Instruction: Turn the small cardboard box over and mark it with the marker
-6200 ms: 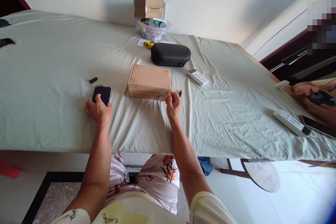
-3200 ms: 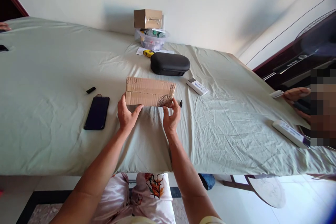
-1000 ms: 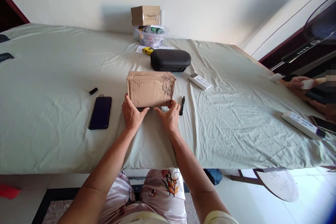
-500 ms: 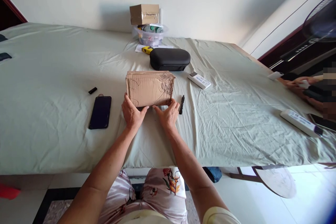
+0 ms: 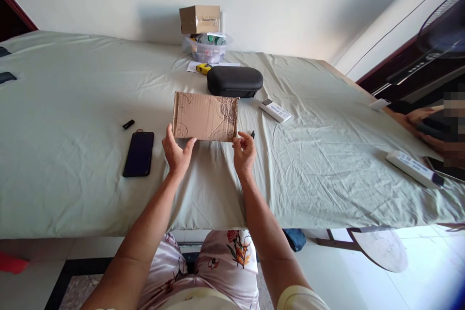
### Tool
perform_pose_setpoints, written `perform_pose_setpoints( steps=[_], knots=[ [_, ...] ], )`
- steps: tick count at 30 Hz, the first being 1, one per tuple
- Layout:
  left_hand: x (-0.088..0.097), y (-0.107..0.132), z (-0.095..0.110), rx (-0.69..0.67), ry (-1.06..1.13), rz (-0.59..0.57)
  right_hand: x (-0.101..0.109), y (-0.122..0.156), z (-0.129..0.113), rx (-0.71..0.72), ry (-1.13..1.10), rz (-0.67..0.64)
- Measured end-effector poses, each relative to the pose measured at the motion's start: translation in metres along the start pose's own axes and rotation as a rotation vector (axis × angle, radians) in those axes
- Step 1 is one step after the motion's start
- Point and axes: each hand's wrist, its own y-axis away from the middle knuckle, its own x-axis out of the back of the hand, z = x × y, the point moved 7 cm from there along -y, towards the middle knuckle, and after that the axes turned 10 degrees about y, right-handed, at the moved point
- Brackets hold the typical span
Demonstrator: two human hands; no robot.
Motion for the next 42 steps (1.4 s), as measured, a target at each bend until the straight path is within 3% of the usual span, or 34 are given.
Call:
perform_pose_setpoints(
  steps=[5,11,18,21,28,37,42],
  knots=[
    [0.009,-0.005,0.005,-0.053,0.034,0.039,0.003,0.005,-0.021,0.123,-0.008,-0.042],
    [0.009,-0.009,0.009,-0.141,-0.007,-0.003,0.000,0.018,-0.042,0.202,0.017,-0.136],
    [-0.020,0.017,0.031,-0.203,0.057,-0.278,-0.020,0.039,-0.061,0.295,-0.041,-0.286],
    [-0.022,0.021,0.038,-0.242,0.056,-0.320,-0.022,0.039,-0.061,0.294,-0.013,-0.267],
    [-0.018,0.017,0.041,-0.288,0.058,-0.300,-0.020,0.030,-0.055,0.329,0.069,-0.287],
    [-0.023,0.023,0.043,-0.290,0.033,-0.308,0.006,-0.008,-0.024,0.273,0.271,-0.012],
    [-0.023,0.022,0.044,-0.281,0.070,-0.342,0.006,-0.014,-0.023,0.318,0.281,-0.048]
  ],
)
